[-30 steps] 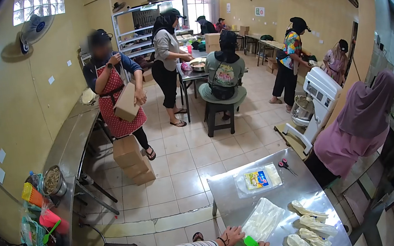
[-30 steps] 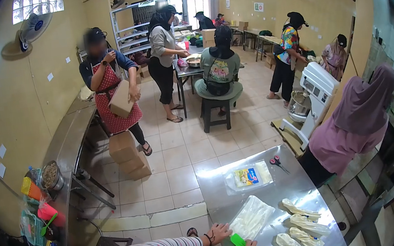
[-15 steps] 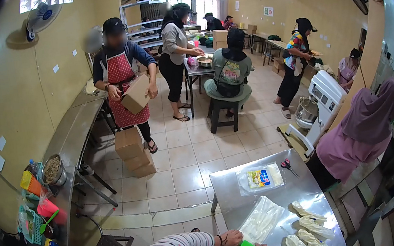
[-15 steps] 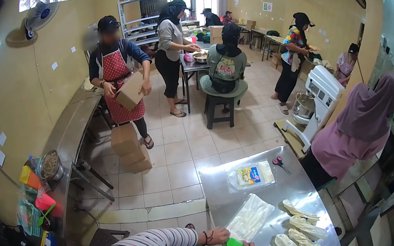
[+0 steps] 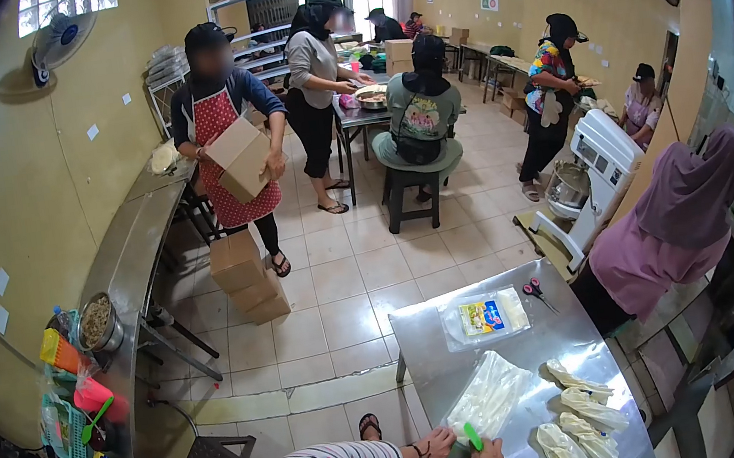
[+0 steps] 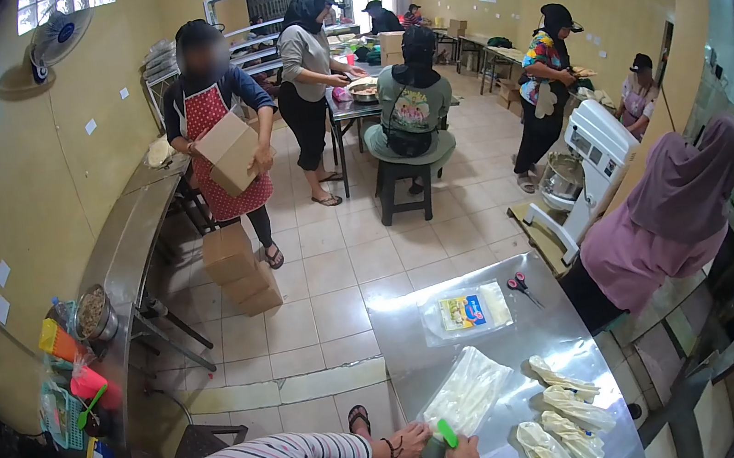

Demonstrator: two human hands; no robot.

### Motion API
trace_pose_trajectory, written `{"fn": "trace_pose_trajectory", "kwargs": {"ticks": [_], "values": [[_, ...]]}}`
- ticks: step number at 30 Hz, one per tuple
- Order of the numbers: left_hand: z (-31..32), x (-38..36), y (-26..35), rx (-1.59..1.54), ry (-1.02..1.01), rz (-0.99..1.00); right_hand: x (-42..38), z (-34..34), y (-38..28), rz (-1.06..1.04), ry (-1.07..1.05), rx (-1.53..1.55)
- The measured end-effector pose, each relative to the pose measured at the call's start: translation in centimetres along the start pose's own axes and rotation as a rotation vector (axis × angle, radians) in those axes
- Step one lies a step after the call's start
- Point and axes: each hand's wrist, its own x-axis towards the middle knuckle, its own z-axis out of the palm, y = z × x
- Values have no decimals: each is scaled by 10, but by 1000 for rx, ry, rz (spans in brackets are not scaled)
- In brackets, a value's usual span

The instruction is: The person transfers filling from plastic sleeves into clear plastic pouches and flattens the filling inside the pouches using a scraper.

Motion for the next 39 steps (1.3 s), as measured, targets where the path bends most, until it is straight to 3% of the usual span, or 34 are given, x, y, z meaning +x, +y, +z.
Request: {"fn": "trace_pose_trajectory", "kwargs": {"ticks": [2, 6, 8, 9, 11, 15, 18, 20, 24, 26, 32, 39], "values": [[-8, 2, 0, -33, -67, -7, 0, -18, -31, 82, 114, 214], [-6, 3, 1, -85, -112, -29, 7, -1, -15, -43, 51, 158], [-19, 7, 1, -125, -183, -46, 11, 1, -8, -348, 103, 0], [-25, 10, 1, -170, -252, -51, 13, 5, -7, -357, 101, -1], [-10, 8, 1, -212, -251, -73, 12, 6, -10, -320, 150, 203], [-17, 8, 1, -254, -302, -89, 13, 3, -20, -281, 144, 287], [-19, 2, 3, -234, -176, -79, 15, 3, -20, -222, 53, 155], [-21, -1, 3, -244, -157, -87, 20, 15, -8, -377, 112, -10], [-22, -2, 4, -292, -228, -117, 24, 10, -28, -383, 78, 46], [-26, -3, 5, -320, -243, -130, 26, 10, -35, -200, -57, 16], [-21, -8, 2, -428, -187, -191, 32, 20, -40, -305, -45, -85], [-8, -13, -11, -444, -113, -163, 36, 29, -43, -197, -62, -131]]}}
